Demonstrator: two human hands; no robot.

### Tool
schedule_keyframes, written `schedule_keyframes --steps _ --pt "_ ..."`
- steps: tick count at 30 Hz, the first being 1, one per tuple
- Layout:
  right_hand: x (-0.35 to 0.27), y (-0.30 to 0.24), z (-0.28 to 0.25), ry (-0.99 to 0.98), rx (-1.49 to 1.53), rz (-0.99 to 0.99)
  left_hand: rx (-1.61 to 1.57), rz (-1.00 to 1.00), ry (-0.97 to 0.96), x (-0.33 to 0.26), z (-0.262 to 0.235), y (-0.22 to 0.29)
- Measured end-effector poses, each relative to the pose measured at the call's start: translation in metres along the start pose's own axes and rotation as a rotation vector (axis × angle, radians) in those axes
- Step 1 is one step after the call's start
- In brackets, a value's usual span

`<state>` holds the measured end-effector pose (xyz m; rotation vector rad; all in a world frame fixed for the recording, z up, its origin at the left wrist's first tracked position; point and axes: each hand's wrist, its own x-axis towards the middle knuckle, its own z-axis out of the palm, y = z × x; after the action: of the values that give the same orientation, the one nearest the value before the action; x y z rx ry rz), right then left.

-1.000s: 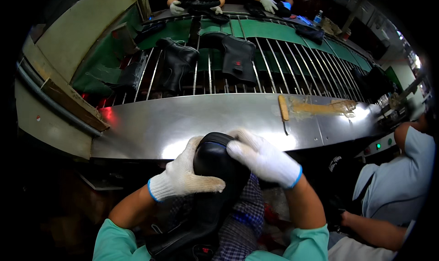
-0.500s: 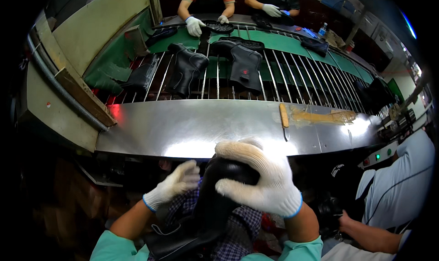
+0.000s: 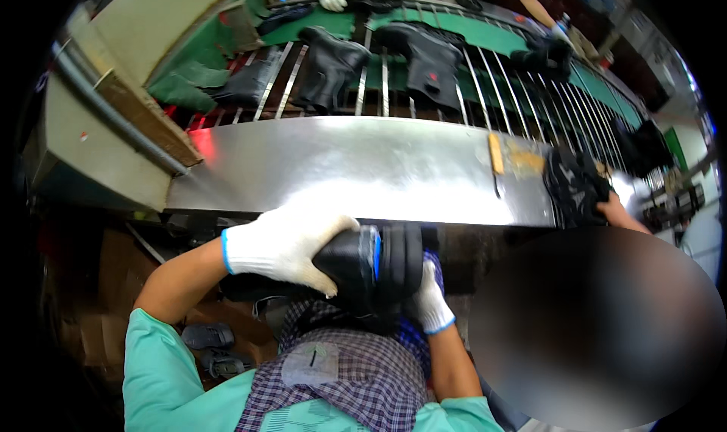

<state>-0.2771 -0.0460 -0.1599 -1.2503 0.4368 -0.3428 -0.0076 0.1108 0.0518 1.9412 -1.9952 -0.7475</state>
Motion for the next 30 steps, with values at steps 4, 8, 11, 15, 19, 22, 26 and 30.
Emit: schedule_keyframes --steps 4,8,11,15,19,22,26,30 --pt "0.014 -0.096 0.009 -0.089 0.073 -0.185 -0.015 -0.183 -0.228 0.036 0.020 0.020" --pt "0.019 -0.191 0.049 -0.162 -1.006 -0.248 0.173 -0.169 -0.349 0.061 0.025 0.034" --pt "0.008 -0.180 0.026 -0.054 -0.789 -0.034 0.078 -0.203 -0.278 0.046 0.023 0.029" --pt "-0.035 -0.067 -0.043 0.103 -0.311 -0.059 -0.054 -0.282 -0.240 0.018 0.036 -0.002" --pt "-0.060 0.004 -0.023 0.251 -0.165 0.152 -0.153 -0.256 -0.208 -0.005 0.043 -0.029" --pt "-0.041 -0.010 -0.028 0.156 -0.312 0.115 -0.143 -0.274 -0.240 -0.002 0.037 -0.028" --pt "-0.033 -0.052 -0.026 0.092 -0.033 0.081 -0.111 -0.253 -0.227 -0.006 0.036 -0.030" --pt "-0.056 -0.094 -0.009 -0.078 -0.490 -0.079 0.038 -0.200 -0.234 -0.005 0.027 -0.030"
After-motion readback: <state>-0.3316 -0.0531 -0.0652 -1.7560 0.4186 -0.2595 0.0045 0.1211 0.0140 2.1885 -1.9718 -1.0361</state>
